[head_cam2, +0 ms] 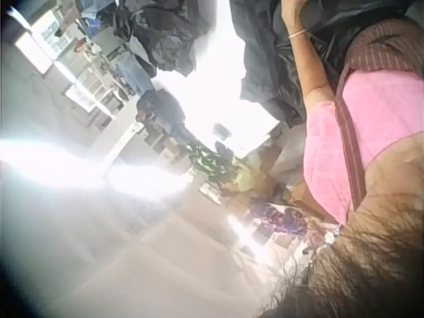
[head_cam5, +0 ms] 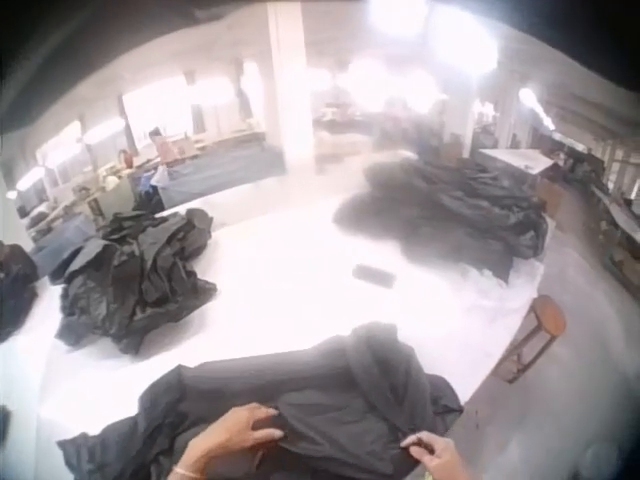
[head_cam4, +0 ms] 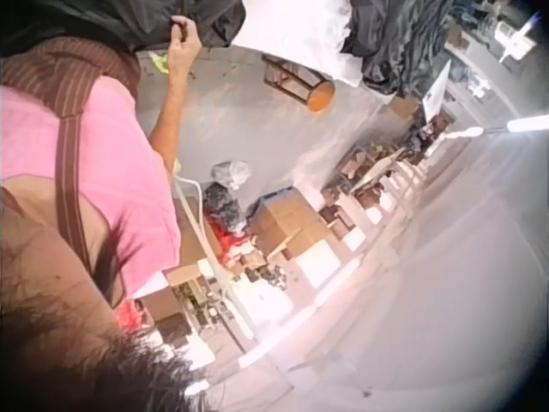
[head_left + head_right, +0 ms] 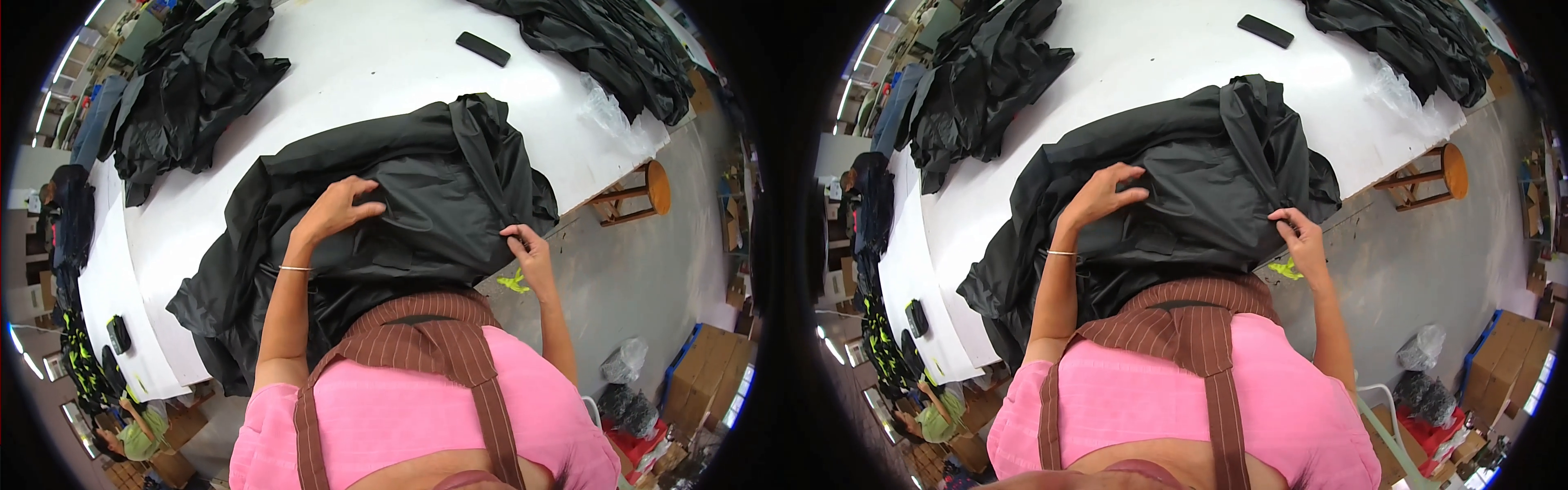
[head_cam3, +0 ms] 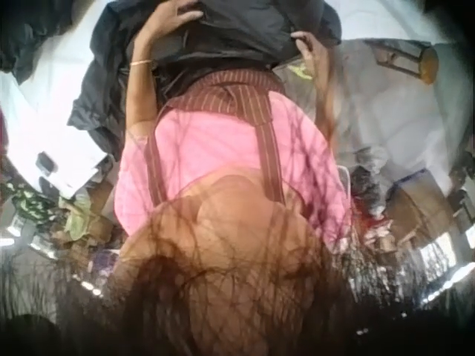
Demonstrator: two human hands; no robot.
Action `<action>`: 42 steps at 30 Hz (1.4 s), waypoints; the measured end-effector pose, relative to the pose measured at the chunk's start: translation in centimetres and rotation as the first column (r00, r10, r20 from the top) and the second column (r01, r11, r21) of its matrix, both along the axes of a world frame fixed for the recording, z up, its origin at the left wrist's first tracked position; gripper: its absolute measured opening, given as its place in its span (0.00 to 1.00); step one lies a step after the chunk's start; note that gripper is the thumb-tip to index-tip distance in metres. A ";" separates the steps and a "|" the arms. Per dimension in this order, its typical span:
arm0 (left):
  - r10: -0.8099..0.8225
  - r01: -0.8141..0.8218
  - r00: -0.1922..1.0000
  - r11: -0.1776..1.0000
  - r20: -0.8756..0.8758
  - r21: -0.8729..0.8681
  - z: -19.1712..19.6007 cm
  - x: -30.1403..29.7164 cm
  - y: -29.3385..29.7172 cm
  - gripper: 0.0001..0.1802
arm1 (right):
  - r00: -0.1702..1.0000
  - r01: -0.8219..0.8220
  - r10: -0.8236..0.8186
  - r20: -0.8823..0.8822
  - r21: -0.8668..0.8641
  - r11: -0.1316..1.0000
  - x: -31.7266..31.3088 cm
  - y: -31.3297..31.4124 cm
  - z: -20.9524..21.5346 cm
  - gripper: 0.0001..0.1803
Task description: Inspecting and folding black waterproof garments on a factory work table.
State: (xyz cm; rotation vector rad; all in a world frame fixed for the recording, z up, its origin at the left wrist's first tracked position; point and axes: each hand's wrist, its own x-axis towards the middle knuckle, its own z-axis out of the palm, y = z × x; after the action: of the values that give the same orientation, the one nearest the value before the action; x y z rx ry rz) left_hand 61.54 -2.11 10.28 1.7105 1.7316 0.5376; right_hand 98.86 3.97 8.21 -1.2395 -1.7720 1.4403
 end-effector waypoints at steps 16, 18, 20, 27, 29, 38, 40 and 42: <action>-0.050 0.130 0.969 0.937 -0.244 0.324 -7.1 17.3 2.0 0.30 | 0.961 -0.028 -0.155 0.230 0.638 0.769 -12.7 9.8 4.0 0.19; -0.045 0.133 0.961 0.940 -0.273 0.315 -6.9 17.5 1.7 0.30 | 0.845 -0.158 -0.234 0.481 0.642 0.750 -15.7 12.0 3.3 0.24; -0.059 0.142 0.962 0.943 -0.267 0.302 -6.9 17.7 1.9 0.30 | 0.648 -0.257 -0.359 0.672 0.636 0.727 -16.9 14.8 1.1 0.21; -0.035 0.013 0.993 0.981 0.111 0.192 -7.5 15.0 2.3 0.31 | 0.987 0.019 -0.068 0.145 0.314 0.949 -7.2 17.3 -2.9 0.25; 0.012 -0.050 0.977 0.983 0.212 0.177 -8.2 14.7 2.8 0.30 | 0.977 0.150 -0.130 -0.169 0.107 0.983 -3.8 14.8 -3.5 0.27; 0.612 0.047 0.061 0.787 0.788 -0.615 -3.6 15.0 7.5 0.23 | 0.899 0.336 -0.322 -0.296 -0.001 0.942 -3.0 7.7 -3.5 0.22; 0.719 0.032 0.046 0.693 0.693 -0.721 -3.7 14.9 8.8 0.23 | 0.912 0.327 -0.300 -0.280 0.053 0.944 -3.4 7.0 -3.3 0.21; 0.729 0.029 0.069 0.681 0.681 -0.732 -4.2 14.9 9.3 0.20 | 0.923 0.321 -0.279 -0.264 0.133 0.938 -3.6 6.3 -3.6 0.18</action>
State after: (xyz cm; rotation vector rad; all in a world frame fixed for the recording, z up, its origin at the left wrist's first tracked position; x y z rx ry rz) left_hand 76.41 7.24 6.04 0.0781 1.0206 0.9361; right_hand 95.23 10.27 4.57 -1.1341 -1.4371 1.1769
